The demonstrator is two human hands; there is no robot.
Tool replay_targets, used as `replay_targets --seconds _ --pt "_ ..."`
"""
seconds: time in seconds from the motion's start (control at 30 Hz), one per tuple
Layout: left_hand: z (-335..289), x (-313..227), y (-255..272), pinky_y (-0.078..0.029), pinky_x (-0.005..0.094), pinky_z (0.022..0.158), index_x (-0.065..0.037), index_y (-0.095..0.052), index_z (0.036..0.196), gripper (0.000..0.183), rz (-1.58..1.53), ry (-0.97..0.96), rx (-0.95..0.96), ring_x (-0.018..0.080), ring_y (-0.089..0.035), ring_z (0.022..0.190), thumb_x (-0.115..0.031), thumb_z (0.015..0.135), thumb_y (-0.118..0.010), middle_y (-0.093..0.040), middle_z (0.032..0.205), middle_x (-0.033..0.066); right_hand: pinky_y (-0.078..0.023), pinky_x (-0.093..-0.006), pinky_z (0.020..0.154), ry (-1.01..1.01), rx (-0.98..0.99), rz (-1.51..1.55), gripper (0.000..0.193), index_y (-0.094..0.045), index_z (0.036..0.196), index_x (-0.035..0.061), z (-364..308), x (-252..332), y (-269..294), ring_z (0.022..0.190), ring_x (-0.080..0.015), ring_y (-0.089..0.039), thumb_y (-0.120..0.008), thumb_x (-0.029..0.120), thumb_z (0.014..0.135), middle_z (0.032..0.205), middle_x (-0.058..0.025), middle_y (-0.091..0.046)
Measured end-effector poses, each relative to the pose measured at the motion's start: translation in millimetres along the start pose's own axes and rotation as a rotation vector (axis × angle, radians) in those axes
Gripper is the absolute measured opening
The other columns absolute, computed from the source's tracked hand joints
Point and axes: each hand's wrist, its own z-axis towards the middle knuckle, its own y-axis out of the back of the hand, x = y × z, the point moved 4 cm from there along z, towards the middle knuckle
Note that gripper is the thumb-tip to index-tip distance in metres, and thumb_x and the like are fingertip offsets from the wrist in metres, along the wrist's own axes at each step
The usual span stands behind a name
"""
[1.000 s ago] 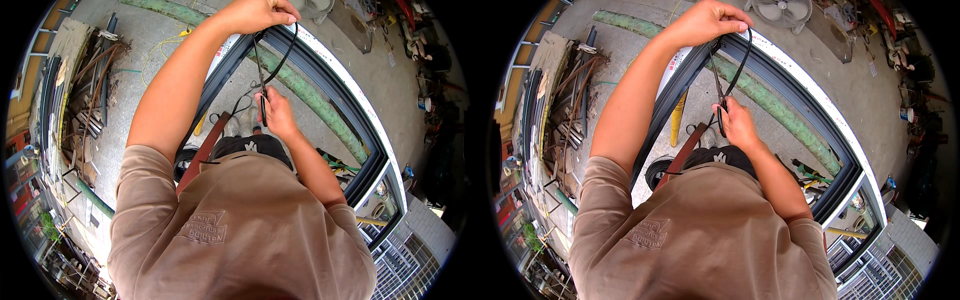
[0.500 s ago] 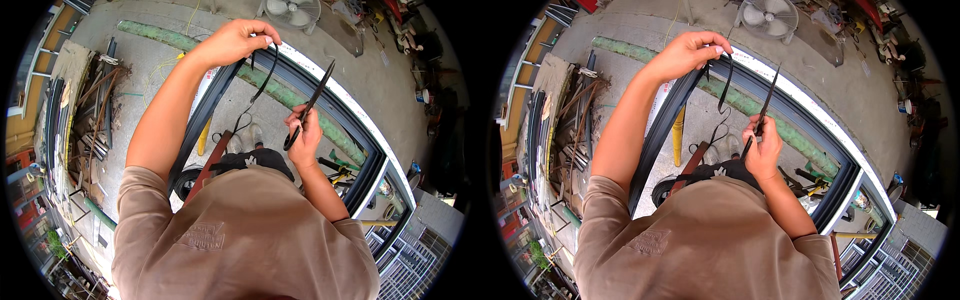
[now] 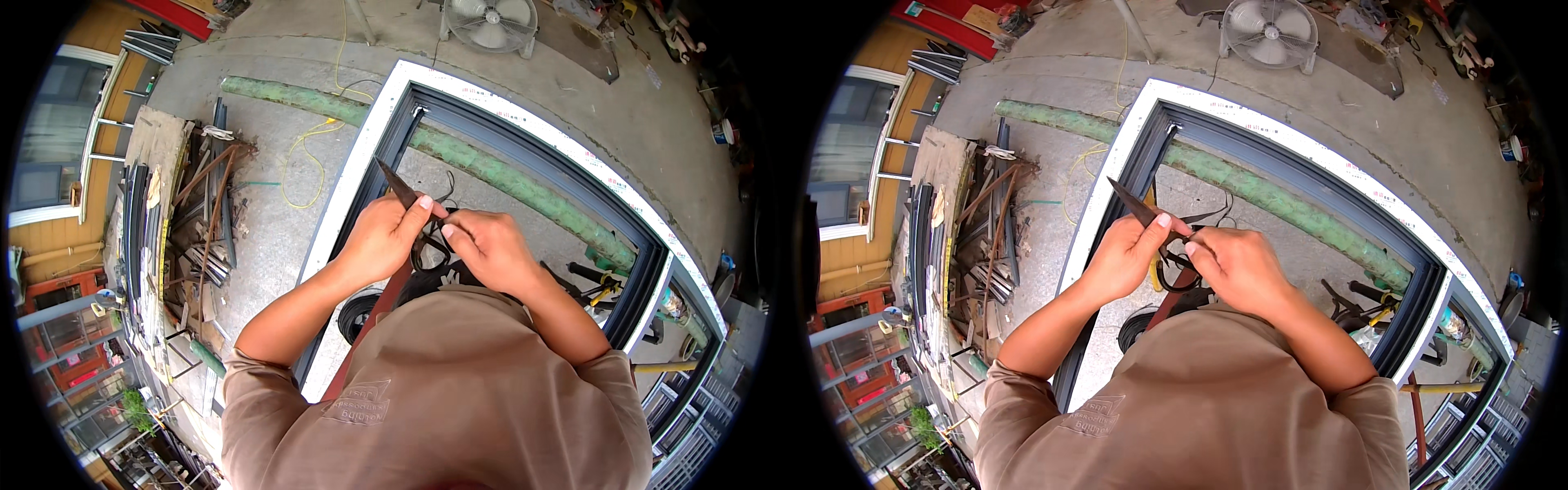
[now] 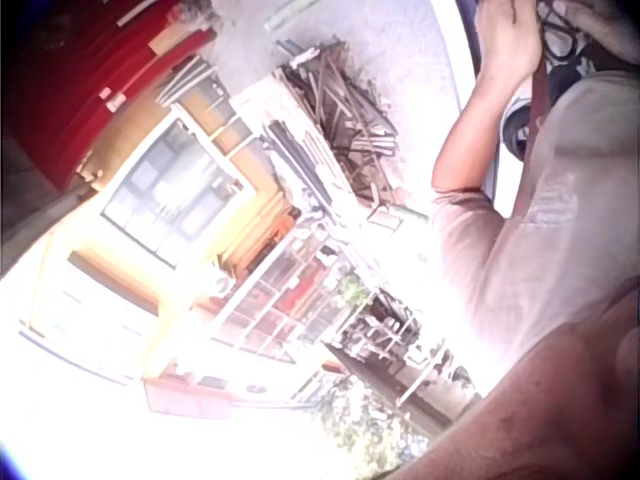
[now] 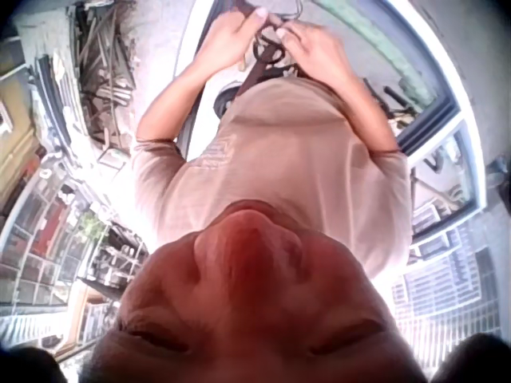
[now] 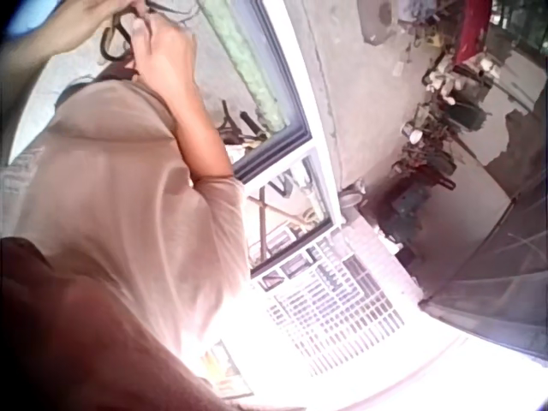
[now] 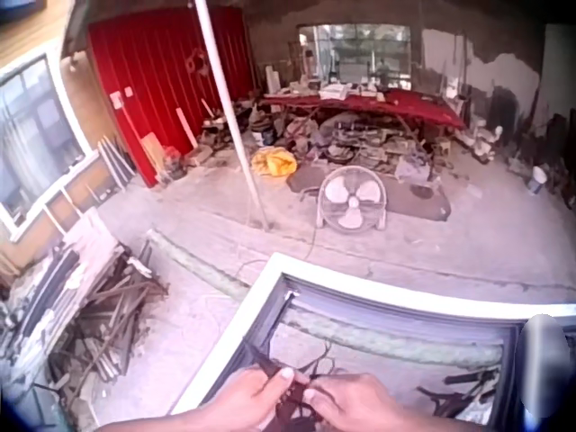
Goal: The person applies black rubber weatherstripping to the inner frame of a white window using shears to cut the strip to length and pressing it into the groove by hand.
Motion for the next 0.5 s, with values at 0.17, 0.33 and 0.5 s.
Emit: replay_targets --seconds 0.17,0.33,0.5 --pt "-35.0 5.2 -3.3 -0.054 0.0476 0.080 -0.002 -0.079 0.097 0.047 0.019 -0.069 0.040 0.0388 -0.070 0.084 -0.034 0.116 -0.050 -0.069 0.084 0.0185 -0.054 -0.0362 0.062 -0.313 -0.229 0.098 0.030 -0.076 0.093 -0.0003 44.7 -6.7 13.7 0.060 -0.0195 -0.067 -0.071 0.027 0.105 0.069 -0.0098 -0.070" --pt "-36.2 10.7 -3.8 -0.055 0.0482 0.081 -0.003 -0.079 0.094 0.044 0.075 -0.098 0.020 0.0404 -0.073 0.088 -0.031 0.115 -0.052 -0.073 0.091 0.0183 -0.056 -0.0436 0.066 -0.184 -0.266 -0.060 0.029 -0.080 0.099 0.0014 110.6 -25.4 -32.6 0.066 -0.0314 -0.073 -0.076 0.030 0.100 0.073 -0.0149 -0.074" --pt "-38.6 16.5 4.5 -0.052 0.0441 0.077 -0.001 -0.078 0.094 0.043 0.002 -0.148 -0.044 0.0332 -0.067 0.080 -0.027 0.115 -0.051 -0.067 0.085 0.0138 -0.059 -0.0484 0.073 -0.199 -0.378 -0.245 0.029 -0.083 0.095 0.0040 139.8 -20.5 -38.4 0.077 -0.0427 -0.076 -0.078 0.032 0.096 0.081 -0.0202 -0.078"
